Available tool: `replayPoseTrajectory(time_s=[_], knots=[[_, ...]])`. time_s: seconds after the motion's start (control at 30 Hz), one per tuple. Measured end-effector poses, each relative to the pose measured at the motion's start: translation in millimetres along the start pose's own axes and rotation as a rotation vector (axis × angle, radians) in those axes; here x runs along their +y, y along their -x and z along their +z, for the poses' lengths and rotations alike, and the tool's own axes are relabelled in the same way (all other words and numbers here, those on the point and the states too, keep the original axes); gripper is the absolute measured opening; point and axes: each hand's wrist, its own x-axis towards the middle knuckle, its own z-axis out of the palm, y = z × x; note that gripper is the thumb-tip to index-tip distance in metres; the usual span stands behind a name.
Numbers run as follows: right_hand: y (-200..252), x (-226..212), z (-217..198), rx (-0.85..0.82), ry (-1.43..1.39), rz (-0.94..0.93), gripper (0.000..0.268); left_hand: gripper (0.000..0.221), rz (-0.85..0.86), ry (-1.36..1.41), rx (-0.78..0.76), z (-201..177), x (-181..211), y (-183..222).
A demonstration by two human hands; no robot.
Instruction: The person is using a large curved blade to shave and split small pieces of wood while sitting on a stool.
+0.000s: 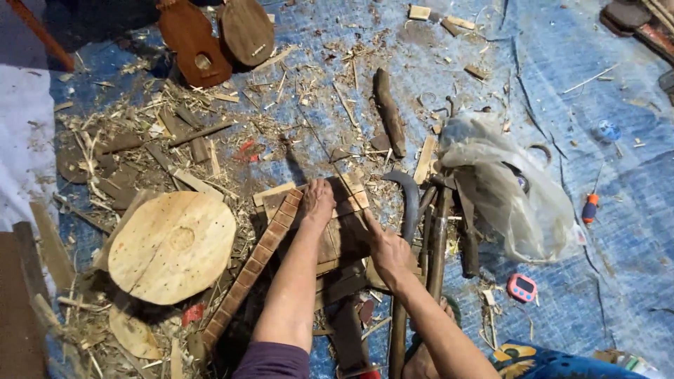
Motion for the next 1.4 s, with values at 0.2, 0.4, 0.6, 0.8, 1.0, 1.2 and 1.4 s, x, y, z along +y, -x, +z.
replayPoseTrajectory(time_s=[0.2,0.4,0.6,0.8,1.0,1.2,1.4], knots=[[42,8,-19,0.040,0.047,-0.017,0.058,0.060,-0.214,0.568,-0.005,-29,13,9],[14,-9,-9,0.151,0.014,-0.072,0.065,0.069,0.010,-0.073,0.011,3,-2,1],[39,13,3,0.157,0.040,-0.085,0.063,0.073,-0.076,0.070,-0.013,-7,7,6],[9,4,8,0.167,0.007,-0.090,0.074,0.053,0.021,-0.029,0.062,44,-25,-6],[74,32,-39,0.216,-0.305,0.168,0.058,0.063,0.023,-0.047,0.005,64,-41,-20],[73,55,-47,0.279,-0.502,0.260,0.050,0.059,0.059,-0.054,0.065,17,-21,1],[80,57,-41,0.286,-0.581,0.200,0.046,0.032,0.271,-0.235,0.372,-39,8,8]])
